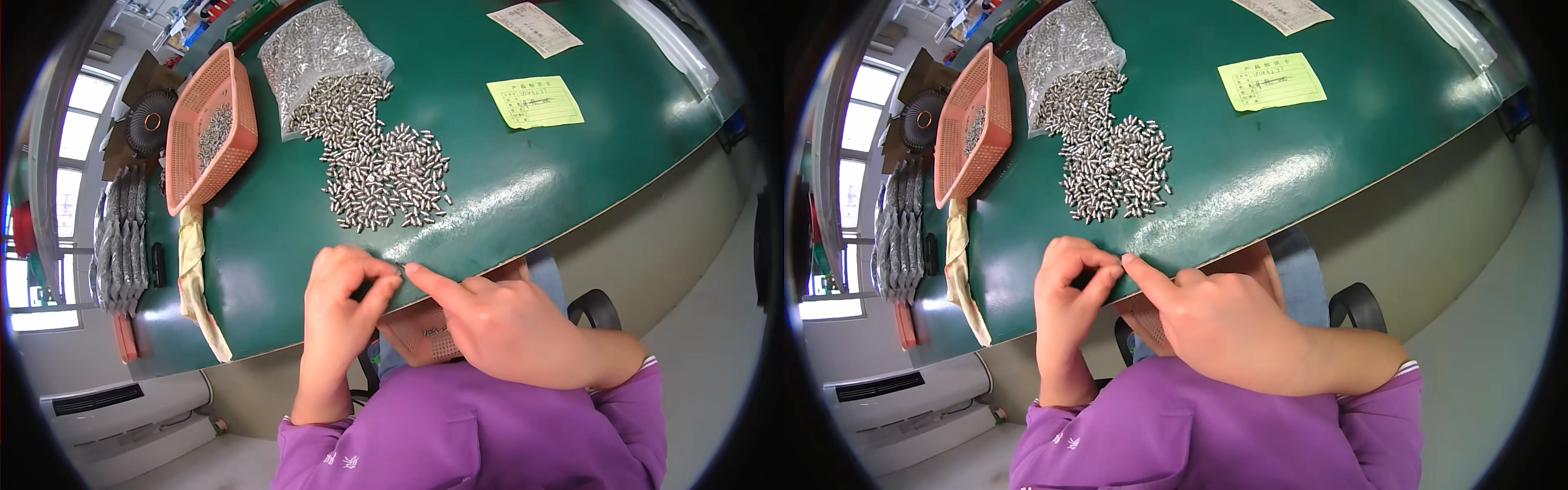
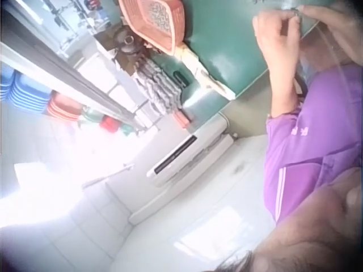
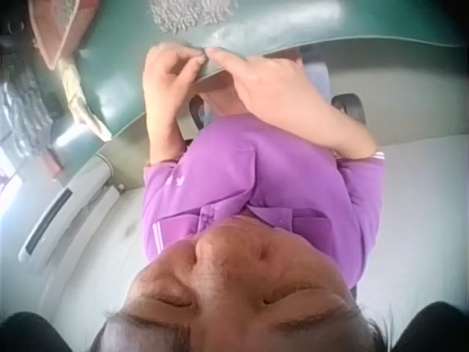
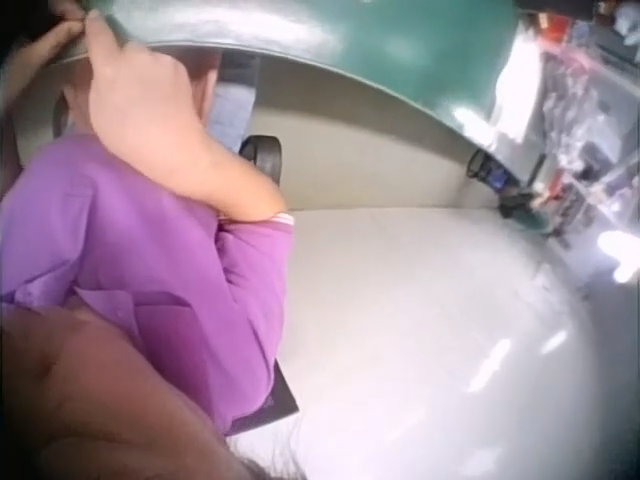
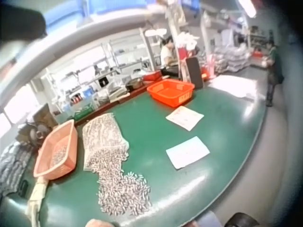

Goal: Inspecting and sorting a pile of small metal screws or bolts on a workstation table.

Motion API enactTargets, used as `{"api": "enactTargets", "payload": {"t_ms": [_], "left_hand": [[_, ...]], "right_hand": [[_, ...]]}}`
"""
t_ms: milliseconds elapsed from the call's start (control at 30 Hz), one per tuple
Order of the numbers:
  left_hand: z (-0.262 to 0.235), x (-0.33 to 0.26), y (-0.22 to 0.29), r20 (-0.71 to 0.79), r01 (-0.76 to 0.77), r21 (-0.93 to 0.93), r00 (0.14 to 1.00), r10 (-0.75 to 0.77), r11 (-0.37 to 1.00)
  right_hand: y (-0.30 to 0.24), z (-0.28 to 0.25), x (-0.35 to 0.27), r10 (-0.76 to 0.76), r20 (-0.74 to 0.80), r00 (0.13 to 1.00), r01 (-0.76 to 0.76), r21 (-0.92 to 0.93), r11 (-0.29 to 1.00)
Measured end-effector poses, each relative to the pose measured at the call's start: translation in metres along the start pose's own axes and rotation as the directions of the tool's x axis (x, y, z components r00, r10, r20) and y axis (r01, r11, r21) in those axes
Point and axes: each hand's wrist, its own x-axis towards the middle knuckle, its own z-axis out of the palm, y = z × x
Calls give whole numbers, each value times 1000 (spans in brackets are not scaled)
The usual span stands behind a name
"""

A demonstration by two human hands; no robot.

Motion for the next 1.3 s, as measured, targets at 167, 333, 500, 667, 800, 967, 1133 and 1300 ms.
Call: {"api": "enactTargets", "payload": {"t_ms": [167, 333, 500, 667, 800, 967, 1133, 1300], "left_hand": [[-10, -6, 7, 64, 37, -133, 998, -29, 990], [4, 15, -7, -224, 153, 97, 966, -128, 983], [9, 18, -7, -189, 186, 120, 969, -162, 975], [4, 11, 1, -105, 194, 40, 976, -189, 980], [4, 6, 6, -42, 80, 13, 996, -80, 997], [6, 4, 5, -58, -51, 29, 997, 53, 998], [6, 1, 9, -87, 98, -27, 991, -100, 995], [9, 1, 5, -89, 36, 27, 996, -33, 999]], "right_hand": [[3, -3, -12, 105, -42, 994, -97, 157, 983], [-3, -11, -11, 160, 4, 987, -159, 161, 974], [-2, -11, -12, 156, 10, 988, -156, 129, 979], [-1, -10, -10, 144, 2, 990, -143, 137, 980], [-1, -7, -10, 140, -11, 990, -138, 105, 985], [-3, -6, -7, 145, 6, 989, -145, 96, 985], [-4, -3, -5, 143, -5, 990, -143, 49, 989], [-2, 2, -5, 77, -7, 997, -77, 5, 997]]}}
